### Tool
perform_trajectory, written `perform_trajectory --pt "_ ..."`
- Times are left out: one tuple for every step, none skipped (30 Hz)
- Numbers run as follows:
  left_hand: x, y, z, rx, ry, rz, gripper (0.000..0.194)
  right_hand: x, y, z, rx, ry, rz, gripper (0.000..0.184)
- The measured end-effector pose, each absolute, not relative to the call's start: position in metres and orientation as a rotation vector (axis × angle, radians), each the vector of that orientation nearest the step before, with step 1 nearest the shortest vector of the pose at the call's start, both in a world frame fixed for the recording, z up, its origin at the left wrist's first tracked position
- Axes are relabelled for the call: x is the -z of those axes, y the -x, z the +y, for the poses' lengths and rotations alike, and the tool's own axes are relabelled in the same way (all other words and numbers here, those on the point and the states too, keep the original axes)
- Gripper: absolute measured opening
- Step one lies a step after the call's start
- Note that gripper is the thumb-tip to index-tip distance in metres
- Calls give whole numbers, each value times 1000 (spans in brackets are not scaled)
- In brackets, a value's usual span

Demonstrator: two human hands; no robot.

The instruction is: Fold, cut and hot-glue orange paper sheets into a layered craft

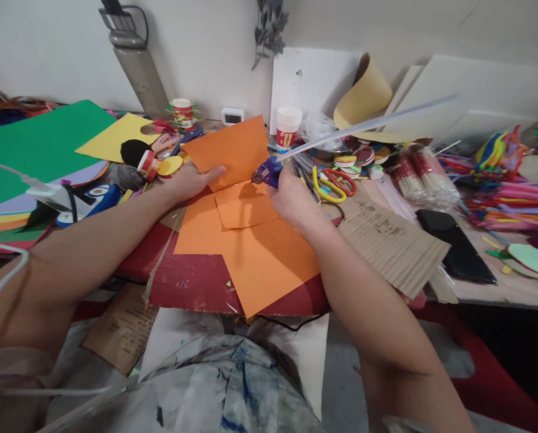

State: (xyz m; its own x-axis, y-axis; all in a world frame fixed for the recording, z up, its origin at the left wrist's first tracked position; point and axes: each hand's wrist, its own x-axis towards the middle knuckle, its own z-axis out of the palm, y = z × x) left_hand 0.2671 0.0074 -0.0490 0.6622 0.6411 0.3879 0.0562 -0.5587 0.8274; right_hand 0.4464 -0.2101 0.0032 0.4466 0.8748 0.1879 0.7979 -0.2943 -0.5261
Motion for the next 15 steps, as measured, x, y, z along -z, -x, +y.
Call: perform_trajectory --pt "49 -267 8 -867 -2037 537 37 -4 -444 -210 -227 2121 -1429 47" --pt "48 -267 7 -843 -2041 530 39 -6 -441 -210 -288 2101 -1458 44" --pt "47 -267 7 -814 -2045 522 41 -7 -439 -210 -352 2093 -1477 39" --pt "46 -266 5 -781 -2048 519 44 -8 -437 -210 -400 2097 -1482 35" --pt "44 -266 4 -750 -2049 523 47 -8 -436 -210 -415 2109 -1474 33" --pt "42 -265 2 -723 -2049 532 49 -8 -436 -210 -394 2120 -1461 34" --pt "41 -265 -1 -703 -2049 542 49 -7 -435 -210 -347 2122 -1448 37" --pt "39 -265 -3 -691 -2048 547 50 -7 -435 -210 -295 2115 -1446 40" --pt "37 -264 -6 -693 -2045 547 50 -7 -435 -211 -254 2102 -1455 43" --pt "36 -264 -8 -696 -2044 541 50 -8 -436 -212 -236 2087 -1479 45" --pt "35 -264 -10 -702 -2043 534 50 -10 -436 -213 -243 2081 -1514 44" --pt "34 -264 -12 -707 -2043 531 50 -13 -436 -215 -272 2091 -1550 42" --pt "33 -264 -13 -713 -2041 531 50 -16 -436 -218 -309 2114 -1582 38" --pt "31 -264 -14 -728 -2036 534 49 -20 -436 -220 -341 2143 -1611 34" --pt "30 -265 -14 -739 -2031 531 48 -22 -435 -222 -361 2173 -1629 31"
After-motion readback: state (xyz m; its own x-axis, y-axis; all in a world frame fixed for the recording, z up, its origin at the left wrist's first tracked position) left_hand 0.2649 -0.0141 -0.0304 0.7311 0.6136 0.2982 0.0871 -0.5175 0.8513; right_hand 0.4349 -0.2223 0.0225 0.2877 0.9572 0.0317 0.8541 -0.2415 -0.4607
